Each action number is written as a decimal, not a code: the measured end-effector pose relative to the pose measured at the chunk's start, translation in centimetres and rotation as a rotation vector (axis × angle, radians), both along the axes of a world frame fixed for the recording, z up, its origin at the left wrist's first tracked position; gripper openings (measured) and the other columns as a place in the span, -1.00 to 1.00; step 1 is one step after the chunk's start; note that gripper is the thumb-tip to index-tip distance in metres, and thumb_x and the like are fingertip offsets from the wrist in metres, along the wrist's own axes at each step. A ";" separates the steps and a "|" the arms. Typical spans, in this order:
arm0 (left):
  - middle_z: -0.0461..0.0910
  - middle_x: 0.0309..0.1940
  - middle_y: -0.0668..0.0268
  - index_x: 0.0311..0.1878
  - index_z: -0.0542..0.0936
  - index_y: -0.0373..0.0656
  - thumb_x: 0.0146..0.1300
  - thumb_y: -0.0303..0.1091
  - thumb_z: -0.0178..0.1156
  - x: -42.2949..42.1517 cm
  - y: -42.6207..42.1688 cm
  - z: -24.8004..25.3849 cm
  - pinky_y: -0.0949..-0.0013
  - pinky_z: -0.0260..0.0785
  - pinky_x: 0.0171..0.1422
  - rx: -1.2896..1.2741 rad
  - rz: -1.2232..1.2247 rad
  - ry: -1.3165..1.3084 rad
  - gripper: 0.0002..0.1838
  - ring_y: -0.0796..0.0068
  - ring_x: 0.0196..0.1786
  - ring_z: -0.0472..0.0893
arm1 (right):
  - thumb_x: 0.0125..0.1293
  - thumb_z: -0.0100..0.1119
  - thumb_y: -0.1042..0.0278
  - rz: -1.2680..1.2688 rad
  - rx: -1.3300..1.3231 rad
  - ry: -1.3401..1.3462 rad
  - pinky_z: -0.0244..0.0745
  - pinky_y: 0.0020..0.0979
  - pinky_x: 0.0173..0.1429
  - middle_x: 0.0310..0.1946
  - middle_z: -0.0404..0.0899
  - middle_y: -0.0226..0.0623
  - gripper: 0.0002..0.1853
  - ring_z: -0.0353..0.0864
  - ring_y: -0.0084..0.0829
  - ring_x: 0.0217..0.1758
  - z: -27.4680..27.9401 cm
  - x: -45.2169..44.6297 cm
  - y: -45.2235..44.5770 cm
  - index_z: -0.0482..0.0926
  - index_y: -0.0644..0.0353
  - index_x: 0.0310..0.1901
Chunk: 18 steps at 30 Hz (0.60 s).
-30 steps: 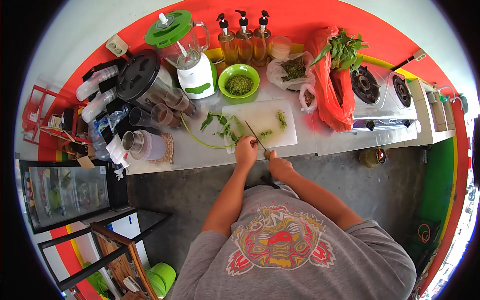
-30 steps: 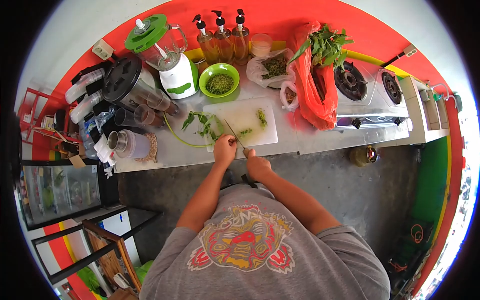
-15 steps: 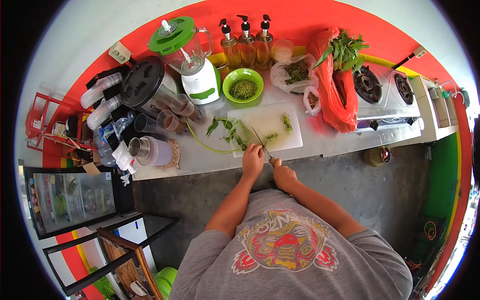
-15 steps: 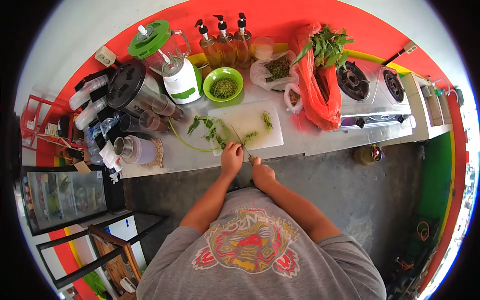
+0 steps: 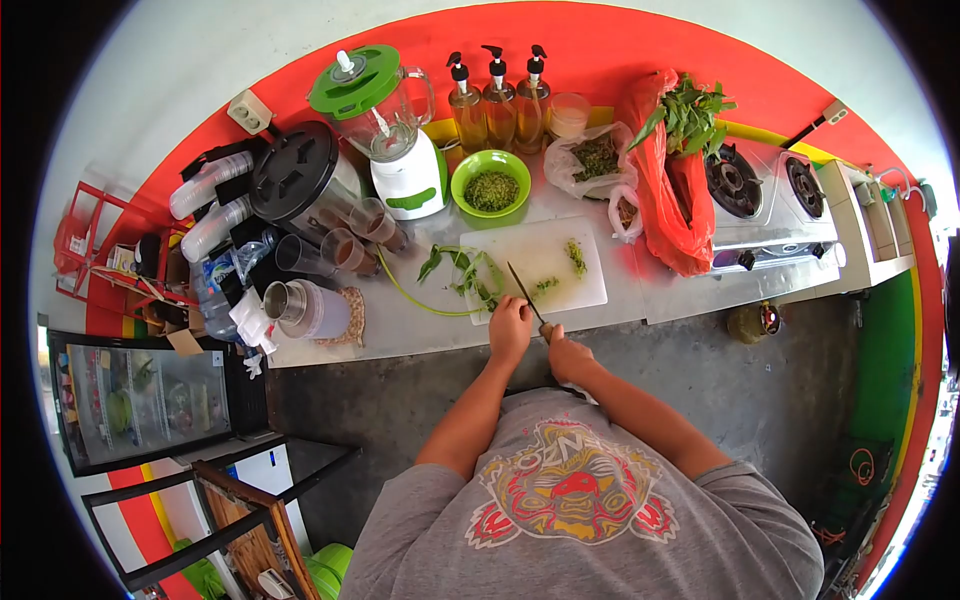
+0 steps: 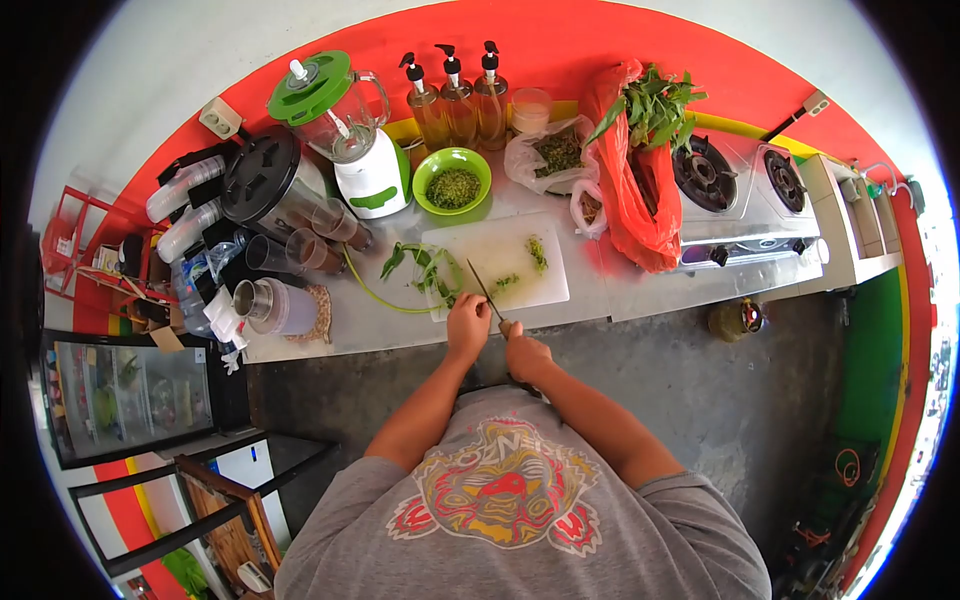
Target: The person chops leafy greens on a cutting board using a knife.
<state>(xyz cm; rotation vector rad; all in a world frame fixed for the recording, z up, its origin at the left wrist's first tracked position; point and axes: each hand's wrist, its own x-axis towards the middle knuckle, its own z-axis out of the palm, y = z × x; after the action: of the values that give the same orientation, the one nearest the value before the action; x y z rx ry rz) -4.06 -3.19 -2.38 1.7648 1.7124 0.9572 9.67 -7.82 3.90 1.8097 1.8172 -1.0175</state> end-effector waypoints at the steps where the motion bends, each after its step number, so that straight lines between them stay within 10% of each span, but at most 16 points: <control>1: 0.62 -0.25 0.14 -0.23 0.67 -0.23 0.23 -0.45 0.27 0.0 0.0 -0.1 0.07 0.53 -0.13 0.008 0.004 0.002 -0.91 0.00 -0.24 0.65 | 0.26 0.25 0.43 -0.005 -0.003 0.001 0.63 -0.02 0.13 -0.01 0.68 0.22 -0.37 0.73 0.09 0.09 0.8 0.0 0.5 0.12 0.38 0.25; 18: 0.65 -0.34 0.18 -0.25 0.69 -0.23 0.22 -0.46 0.35 -0.5 0.5 1.0 0.21 0.52 -0.22 -0.079 0.084 -0.072 -0.92 0.25 -0.35 0.67 | 0.30 0.21 0.28 -0.236 0.137 0.222 0.54 0.16 0.12 -0.13 0.65 0.35 -0.44 0.66 0.31 -0.01 -0.9 1.5 -0.3 0.16 0.36 0.17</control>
<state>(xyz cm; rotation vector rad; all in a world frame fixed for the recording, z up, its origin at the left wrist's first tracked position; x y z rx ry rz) -4.51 -2.64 -1.33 1.6004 1.7665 0.9633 11.22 -8.08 3.04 2.1056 1.8717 -1.2520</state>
